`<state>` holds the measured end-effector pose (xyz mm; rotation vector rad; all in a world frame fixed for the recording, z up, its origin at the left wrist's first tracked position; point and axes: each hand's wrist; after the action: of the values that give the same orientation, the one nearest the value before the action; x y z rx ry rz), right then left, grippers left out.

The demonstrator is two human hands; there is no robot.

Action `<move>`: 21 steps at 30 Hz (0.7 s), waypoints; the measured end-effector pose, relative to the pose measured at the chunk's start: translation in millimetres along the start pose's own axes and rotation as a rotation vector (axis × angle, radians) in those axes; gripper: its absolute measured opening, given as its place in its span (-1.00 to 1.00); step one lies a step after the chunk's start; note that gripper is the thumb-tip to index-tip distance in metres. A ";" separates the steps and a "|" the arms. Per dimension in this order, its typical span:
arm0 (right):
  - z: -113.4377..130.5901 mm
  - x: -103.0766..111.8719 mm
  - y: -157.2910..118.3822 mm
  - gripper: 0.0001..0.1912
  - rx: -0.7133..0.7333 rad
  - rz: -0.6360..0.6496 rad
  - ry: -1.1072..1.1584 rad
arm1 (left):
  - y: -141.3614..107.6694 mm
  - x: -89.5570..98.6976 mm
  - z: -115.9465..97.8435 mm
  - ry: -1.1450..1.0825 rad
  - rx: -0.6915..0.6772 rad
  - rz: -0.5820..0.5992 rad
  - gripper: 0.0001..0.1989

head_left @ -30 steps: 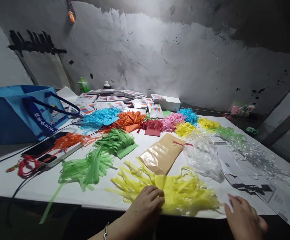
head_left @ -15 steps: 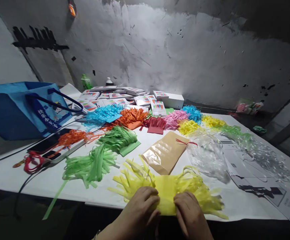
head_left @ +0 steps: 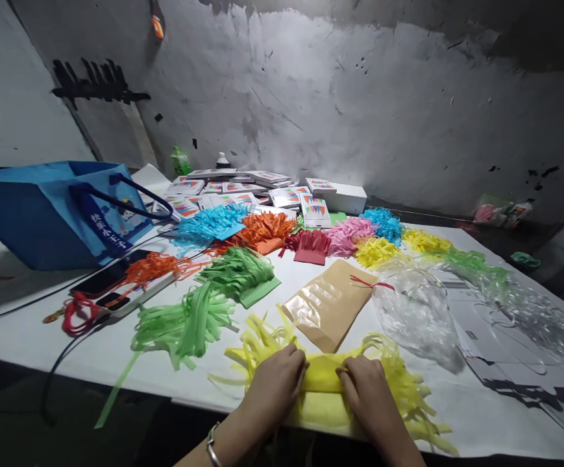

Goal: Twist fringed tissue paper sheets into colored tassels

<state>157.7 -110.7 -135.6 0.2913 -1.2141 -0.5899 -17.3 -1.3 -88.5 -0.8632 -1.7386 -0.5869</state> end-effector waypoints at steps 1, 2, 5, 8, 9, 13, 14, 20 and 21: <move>-0.6 -3.6 3.9 -0.71 -0.014 -0.003 -0.025 | 4.0 1.7 0.8 0.020 0.017 0.003 -0.77; -0.3 -6.1 7.2 -0.70 -0.026 -0.011 -0.050 | 7.9 2.7 2.0 0.030 0.029 0.007 -0.77; 6.5 -4.9 12.1 -0.82 -0.059 -0.062 -0.120 | 17.6 3.1 6.8 0.039 0.034 0.020 -0.81; 17.9 2.0 8.8 -0.77 0.090 -0.115 -0.076 | 22.4 4.3 10.7 0.031 0.018 0.020 -0.82; 20.8 3.2 6.3 -0.78 0.171 -0.106 -0.037 | 22.4 5.3 11.2 0.027 0.013 0.019 -0.82; 23.4 1.3 -4.0 -0.80 0.298 -0.090 0.046 | 13.7 8.5 8.7 0.029 0.019 -0.038 -0.84; 22.8 0.8 -5.8 -0.77 0.286 -0.112 0.047 | 10.1 7.3 7.6 0.033 -0.012 -0.078 -0.80; 27.9 5.2 -9.9 -0.80 0.308 -0.098 0.086 | -5.3 -18.8 9.7 0.083 -0.536 -0.338 -0.89; 28.8 5.4 -11.2 -0.78 0.325 -0.097 0.072 | -6.3 -22.5 12.1 0.087 -0.581 -0.360 -0.94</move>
<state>128.9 -120.1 -127.3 0.6435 -1.2296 -0.4596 -25.3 -2.3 -113.6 -0.8971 -1.6747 -1.3955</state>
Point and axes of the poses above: each hand's wrist, its own y-axis towards the middle knuckle, its own x-axis out of the back of the hand, z = x × y, and after that the axes turned 4 degrees about -x, right-handed
